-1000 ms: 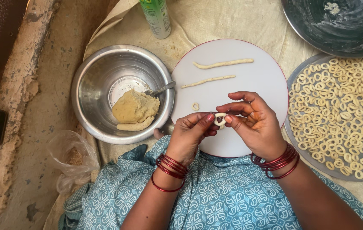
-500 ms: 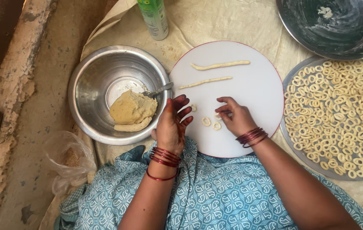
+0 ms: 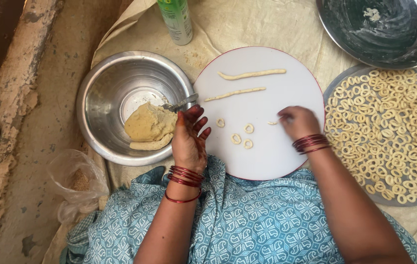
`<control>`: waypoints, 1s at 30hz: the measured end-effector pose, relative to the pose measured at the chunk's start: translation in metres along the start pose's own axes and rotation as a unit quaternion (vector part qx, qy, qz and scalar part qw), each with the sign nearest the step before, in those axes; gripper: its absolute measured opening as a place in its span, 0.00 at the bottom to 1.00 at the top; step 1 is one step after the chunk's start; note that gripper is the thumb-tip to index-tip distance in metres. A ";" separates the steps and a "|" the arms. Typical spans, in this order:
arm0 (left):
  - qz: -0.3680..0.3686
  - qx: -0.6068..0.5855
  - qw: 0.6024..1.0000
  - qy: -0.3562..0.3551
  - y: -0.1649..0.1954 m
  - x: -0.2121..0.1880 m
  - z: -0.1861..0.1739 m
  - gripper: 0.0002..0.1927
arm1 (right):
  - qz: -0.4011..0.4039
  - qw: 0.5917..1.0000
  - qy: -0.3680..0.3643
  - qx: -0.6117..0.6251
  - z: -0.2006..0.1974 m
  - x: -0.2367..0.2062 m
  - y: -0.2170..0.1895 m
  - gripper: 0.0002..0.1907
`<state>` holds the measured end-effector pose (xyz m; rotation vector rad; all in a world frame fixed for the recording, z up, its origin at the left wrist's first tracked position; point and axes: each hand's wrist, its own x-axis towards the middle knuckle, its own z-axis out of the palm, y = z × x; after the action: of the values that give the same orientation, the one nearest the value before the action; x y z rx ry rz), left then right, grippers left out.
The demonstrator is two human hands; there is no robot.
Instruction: The person rolls small pieces of dough into thin ropes and joins the ends to form rings, placing them on a tray. The person repeats this process with multiple pieces of dough.
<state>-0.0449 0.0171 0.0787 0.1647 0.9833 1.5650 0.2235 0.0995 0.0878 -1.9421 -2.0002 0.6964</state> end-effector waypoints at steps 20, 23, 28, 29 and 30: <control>0.002 0.004 1.000 -0.007 -0.003 -0.002 0.000 0.24 | -0.160 0.972 0.039 -0.165 0.019 -0.014 -0.015 0.04; -0.002 0.000 1.000 -0.011 -0.003 -0.001 0.000 0.23 | -0.105 0.971 -0.096 -0.193 0.015 -0.018 -0.008 0.05; 0.001 -0.011 1.000 -0.008 0.002 -0.002 0.001 0.23 | -0.066 0.942 -0.196 -0.266 0.018 -0.029 -0.012 0.06; 0.008 -0.014 1.000 -0.009 0.005 -0.003 0.001 0.23 | -0.070 0.945 -0.188 -0.259 0.019 -0.031 -0.015 0.06; 0.014 -0.017 1.000 -0.011 0.008 -0.003 0.001 0.23 | -0.073 0.948 -0.179 -0.252 0.021 -0.034 -0.017 0.06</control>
<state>-0.0494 0.0157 0.0854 0.1712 0.9406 1.6012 0.2003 0.0628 0.0832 -2.0019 -2.7386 0.5705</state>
